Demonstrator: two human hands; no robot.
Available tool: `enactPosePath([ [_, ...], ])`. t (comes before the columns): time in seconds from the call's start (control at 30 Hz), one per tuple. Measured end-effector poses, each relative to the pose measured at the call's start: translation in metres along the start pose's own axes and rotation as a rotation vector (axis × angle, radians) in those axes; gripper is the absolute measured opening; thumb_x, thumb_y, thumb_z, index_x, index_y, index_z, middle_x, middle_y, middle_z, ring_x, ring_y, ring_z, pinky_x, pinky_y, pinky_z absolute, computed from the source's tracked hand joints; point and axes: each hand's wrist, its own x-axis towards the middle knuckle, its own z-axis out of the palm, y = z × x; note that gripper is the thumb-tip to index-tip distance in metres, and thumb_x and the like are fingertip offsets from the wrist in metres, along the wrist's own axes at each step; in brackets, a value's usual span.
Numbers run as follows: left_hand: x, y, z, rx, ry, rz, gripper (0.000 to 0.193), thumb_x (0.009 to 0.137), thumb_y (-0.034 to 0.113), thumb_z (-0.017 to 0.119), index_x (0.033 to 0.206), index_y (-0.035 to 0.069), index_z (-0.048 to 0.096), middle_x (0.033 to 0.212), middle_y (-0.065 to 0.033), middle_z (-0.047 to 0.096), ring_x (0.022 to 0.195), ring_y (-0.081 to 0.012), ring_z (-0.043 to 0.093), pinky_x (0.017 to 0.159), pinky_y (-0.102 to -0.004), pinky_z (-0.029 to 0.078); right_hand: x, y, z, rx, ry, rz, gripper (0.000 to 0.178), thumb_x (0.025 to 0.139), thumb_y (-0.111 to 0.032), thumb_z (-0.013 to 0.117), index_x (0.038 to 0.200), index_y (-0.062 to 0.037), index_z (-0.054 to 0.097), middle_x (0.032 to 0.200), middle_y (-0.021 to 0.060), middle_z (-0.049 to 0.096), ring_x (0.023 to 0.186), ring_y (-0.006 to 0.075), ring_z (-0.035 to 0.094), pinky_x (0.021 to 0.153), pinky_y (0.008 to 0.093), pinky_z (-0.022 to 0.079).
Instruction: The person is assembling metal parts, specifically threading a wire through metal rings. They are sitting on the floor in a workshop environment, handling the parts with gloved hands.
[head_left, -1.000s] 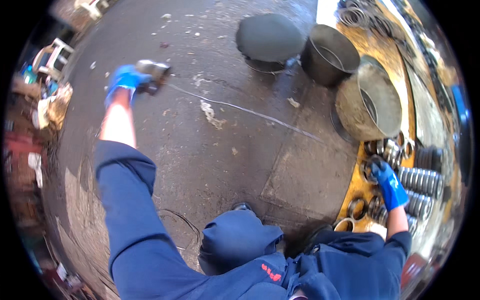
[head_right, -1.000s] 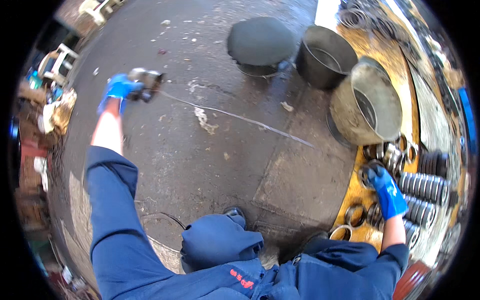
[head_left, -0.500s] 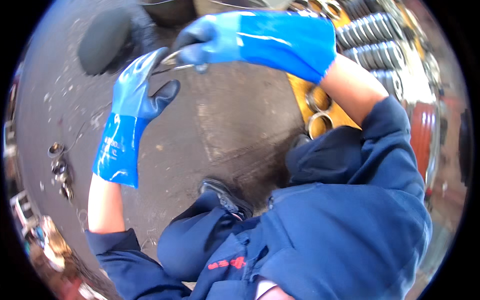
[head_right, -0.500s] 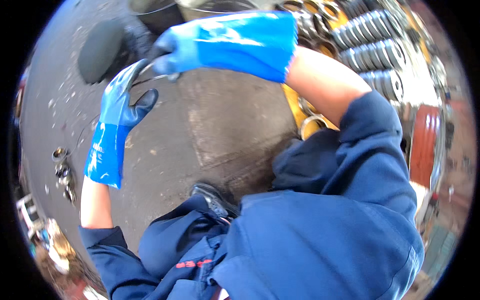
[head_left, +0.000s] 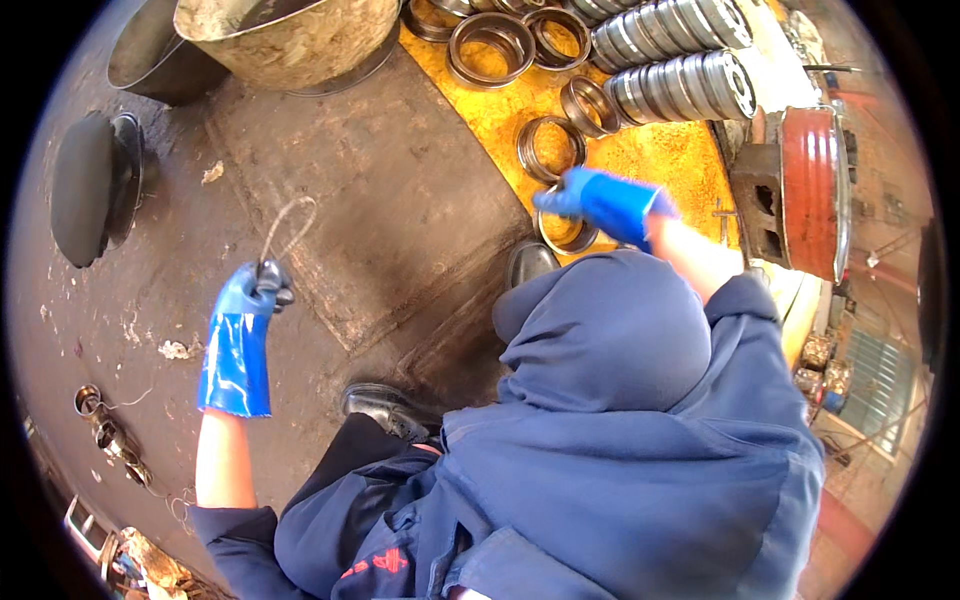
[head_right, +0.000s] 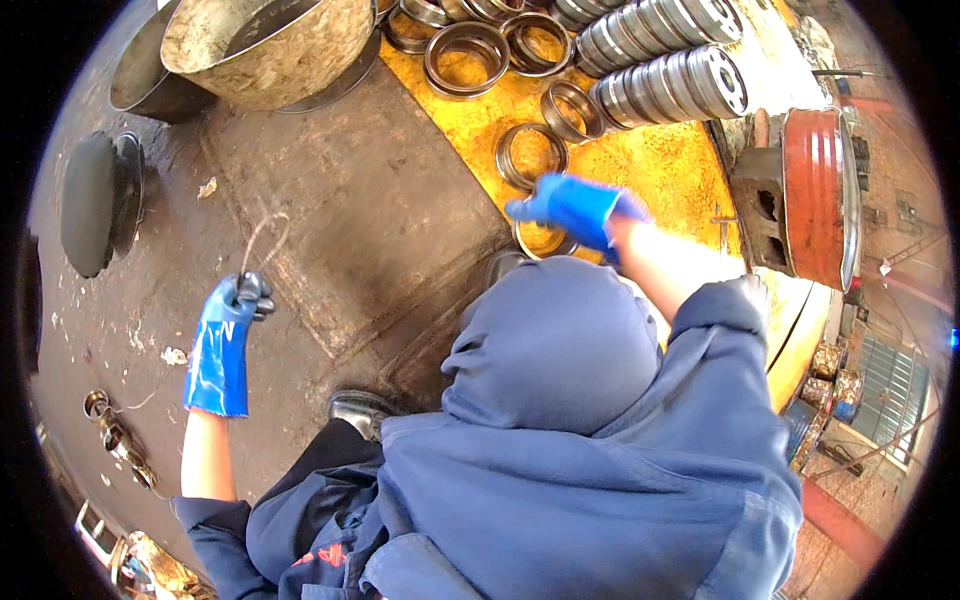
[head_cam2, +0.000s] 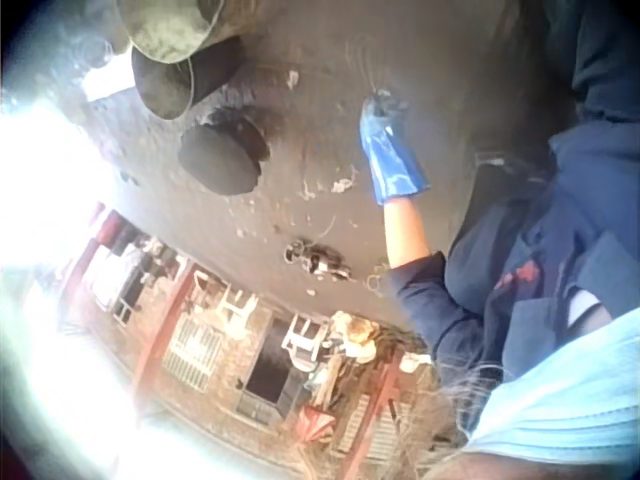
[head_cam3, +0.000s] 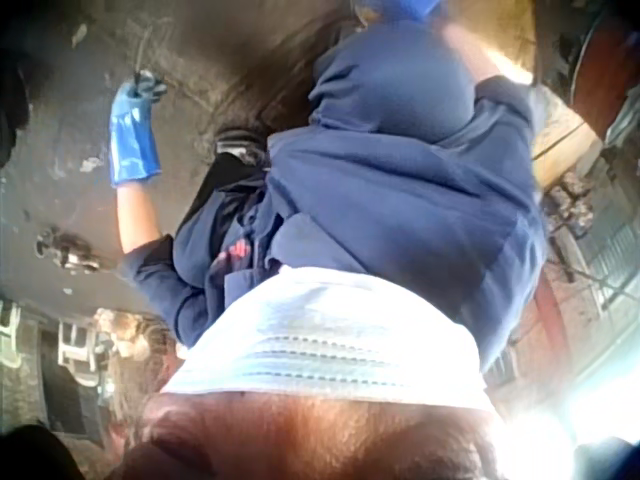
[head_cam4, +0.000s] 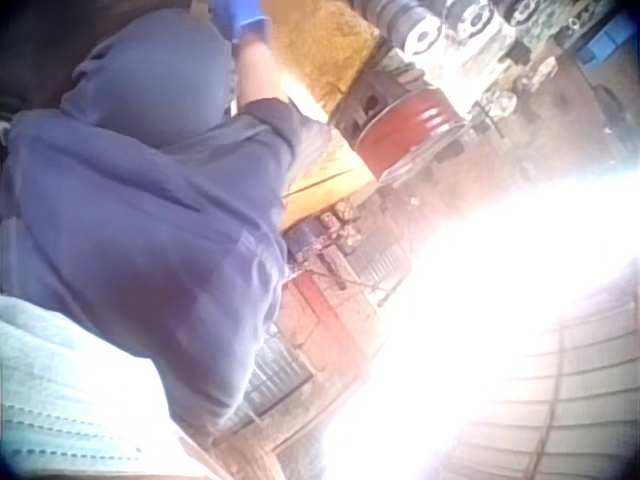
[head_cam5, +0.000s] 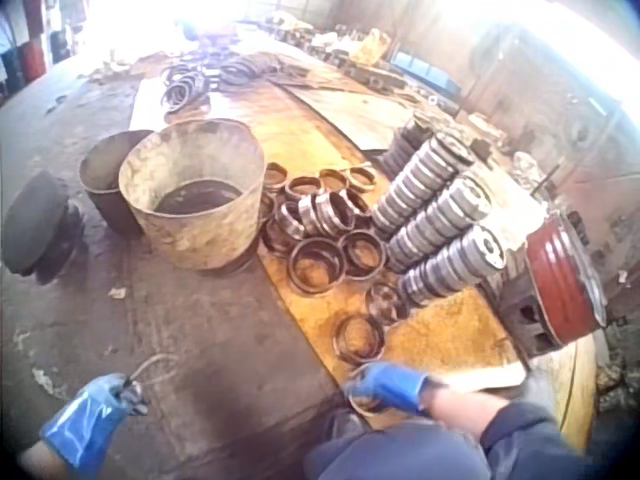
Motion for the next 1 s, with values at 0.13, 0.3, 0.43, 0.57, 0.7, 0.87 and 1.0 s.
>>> enactPosePath([
  [0.13, -0.021, 0.002, 0.011, 0.013, -0.020, -0.045, 0.031, 0.101, 0.033, 0.057, 0.100, 0.003, 0.065, 0.086, -0.0057, 0.069, 0.073, -0.0146, 0.067, 0.067, -0.0283, 0.053, 0.031, 0.018, 0.066, -0.082, 0.117, 0.196, 0.052, 0.083, -0.046, 0.066, 0.107, -0.0002, 0.070, 0.108, 0.0246, 0.069, 0.101, 0.0335, 0.068, 0.089, 0.0425, 0.051],
  [0.3, -0.028, 0.010, 0.025, -0.099, -0.005, -0.076, 0.036, 0.101, 0.037, 0.058, 0.103, 0.002, 0.065, 0.090, -0.0068, 0.070, 0.076, -0.0152, 0.068, 0.069, -0.0288, 0.054, -0.019, 0.009, 0.013, 0.319, 0.056, 0.403, 0.046, 0.086, -0.040, 0.062, 0.110, -0.0020, 0.070, 0.105, 0.0178, 0.071, 0.093, 0.0287, 0.069, 0.084, 0.0402, 0.053],
  [0.43, -0.027, 0.008, 0.034, -0.098, -0.024, -0.111, 0.038, 0.100, 0.037, 0.058, 0.106, 0.000, 0.066, 0.090, -0.0079, 0.071, 0.076, -0.0155, 0.068, 0.070, -0.0292, 0.054, -0.038, 0.066, 0.010, 0.462, 0.263, 0.113, 0.039, 0.084, -0.039, 0.063, 0.101, -0.0059, 0.071, 0.091, 0.0174, 0.072, 0.084, 0.0257, 0.070, 0.076, 0.0379, 0.054],
  [0.57, -0.028, 0.012, 0.042, -0.090, -0.069, -0.135, 0.039, 0.100, 0.037, 0.058, 0.105, 0.000, 0.066, 0.089, -0.0084, 0.071, 0.076, -0.0158, 0.068, 0.071, -0.0294, 0.054, -0.041, 0.012, 0.002, -0.423, 0.480, 0.039, 0.037, 0.084, -0.044, 0.064, 0.096, -0.0091, 0.069, 0.094, 0.0158, 0.070, 0.090, 0.0359, 0.067, 0.077, 0.0503, 0.052],
  [0.7, -0.026, 0.010, 0.042, -0.114, -0.081, -0.136, 0.040, 0.100, 0.038, 0.059, 0.105, -0.001, 0.067, 0.089, -0.0081, 0.071, 0.077, -0.0157, 0.067, 0.072, -0.0292, 0.053, 0.018, -0.008, 0.009, -0.637, 0.367, 0.162, 0.040, 0.083, -0.049, 0.066, 0.099, -0.0131, 0.070, 0.095, 0.0114, 0.071, 0.092, 0.0339, 0.068, 0.075, 0.0508, 0.053],
  [0.87, -0.025, -0.005, 0.039, -0.108, -0.096, -0.191, 0.041, 0.098, 0.038, 0.060, 0.108, -0.001, 0.066, 0.090, -0.0082, 0.071, 0.077, -0.0159, 0.067, 0.072, -0.0297, 0.053, 0.063, 0.001, 0.026, -0.519, 0.349, 0.162, 0.049, 0.086, -0.047, 0.063, 0.118, -0.0102, 0.064, 0.111, 0.0165, 0.069, 0.104, 0.0356, 0.066, 0.086, 0.0498, 0.053],
  [1.0, -0.022, -0.018, 0.043, -0.272, -0.122, -0.164, 0.042, 0.098, 0.038, 0.061, 0.111, -0.002, 0.065, 0.094, -0.0091, 0.070, 0.080, -0.0165, 0.067, 0.074, -0.0300, 0.053, 0.058, -0.009, 0.007, -0.426, 0.316, 0.175, 0.044, 0.090, -0.043, 0.058, 0.115, -0.0086, 0.067, 0.114, 0.0185, 0.069, 0.110, 0.0358, 0.064, 0.095, 0.0451, 0.050],
])
